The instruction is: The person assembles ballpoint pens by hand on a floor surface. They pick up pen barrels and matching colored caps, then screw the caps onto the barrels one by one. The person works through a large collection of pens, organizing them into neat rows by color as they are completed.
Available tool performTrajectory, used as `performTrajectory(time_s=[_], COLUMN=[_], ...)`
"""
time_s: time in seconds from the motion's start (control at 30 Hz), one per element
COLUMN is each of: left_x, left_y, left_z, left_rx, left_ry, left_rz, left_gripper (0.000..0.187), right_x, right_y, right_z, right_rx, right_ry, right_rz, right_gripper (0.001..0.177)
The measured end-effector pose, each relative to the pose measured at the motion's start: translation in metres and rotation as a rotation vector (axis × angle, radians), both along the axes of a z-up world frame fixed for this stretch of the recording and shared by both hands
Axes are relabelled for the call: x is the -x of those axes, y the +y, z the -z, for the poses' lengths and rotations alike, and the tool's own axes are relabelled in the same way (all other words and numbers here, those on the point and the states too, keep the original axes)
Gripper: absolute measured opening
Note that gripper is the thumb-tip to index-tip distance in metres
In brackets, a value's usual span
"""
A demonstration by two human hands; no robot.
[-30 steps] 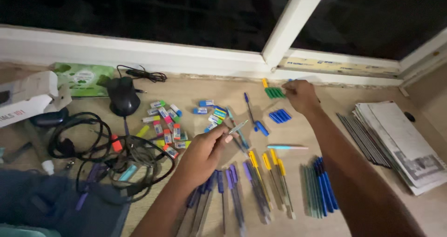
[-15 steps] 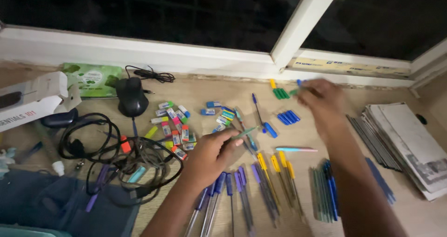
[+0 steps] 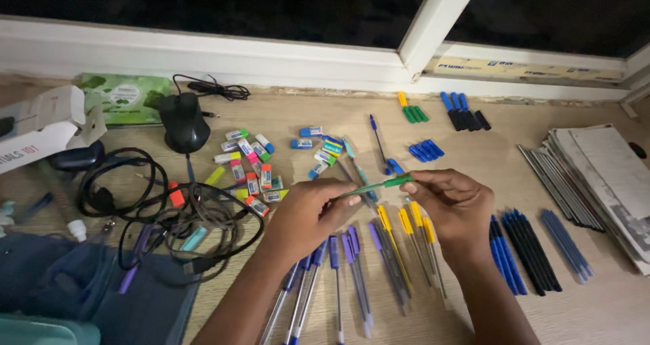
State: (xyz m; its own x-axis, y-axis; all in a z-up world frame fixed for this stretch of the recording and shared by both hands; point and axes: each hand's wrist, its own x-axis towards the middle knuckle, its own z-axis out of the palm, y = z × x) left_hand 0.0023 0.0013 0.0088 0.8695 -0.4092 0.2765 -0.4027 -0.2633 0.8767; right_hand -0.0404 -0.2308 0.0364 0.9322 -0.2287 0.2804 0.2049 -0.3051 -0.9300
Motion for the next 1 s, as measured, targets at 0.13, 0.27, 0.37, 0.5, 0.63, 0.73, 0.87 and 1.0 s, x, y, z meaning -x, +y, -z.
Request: performTrajectory(time_s=[0.13, 0.27, 0.37, 0.5, 0.63, 0.73, 0.87, 1.0], left_x=[0.002, 0.003, 0.000, 0.002, -0.001, 0.001, 0.002, 0.001], left_y=[-0.004, -0.003, -0.003, -0.008, -0.002, -0.002, -0.004, -0.005], left_z=[0.000, 0.004, 0.004, 0.010, 0.010, 0.008, 0.006, 0.005], left_rx=[0.057, 0.044, 0.052, 0.141, 0.288, 0.256, 0.248, 0.203], left_ry=[-0.001, -0.038, 0.029, 0.150, 0.133, 0.173, 0.223, 0.221], left_rz=[0.025, 0.020, 0.082, 0.176, 0.172, 0.153, 0.150, 0.135], left_gripper=[0.027, 0.025, 0.025, 0.033, 0.041, 0.040, 0.037, 0.034], right_x=[-0.003, -0.002, -0.001, 0.003, 0.019, 0.027, 0.021, 0.020], right_y=[0.001, 0.011, 0.012, -0.004, -0.053, -0.074, -0.080, -0.078], right_z=[0.009, 0.020, 0.012, -0.004, -0.038, -0.050, -0.044, -0.042], right_rx=[0.023, 0.007, -0.016, -0.094, -0.006, 0.258, 0.631, 0.701], right_ry=[0.022, 0.010, -0.033, -0.117, -0.001, 0.288, 0.522, 0.597], right_rz=[-0.025, -0.025, -0.047, -0.043, 0.010, 0.004, -0.011, 0.006], right_gripper=[0.018, 0.018, 0.019, 0.021, 0.022, 0.024, 0.019, 0.021])
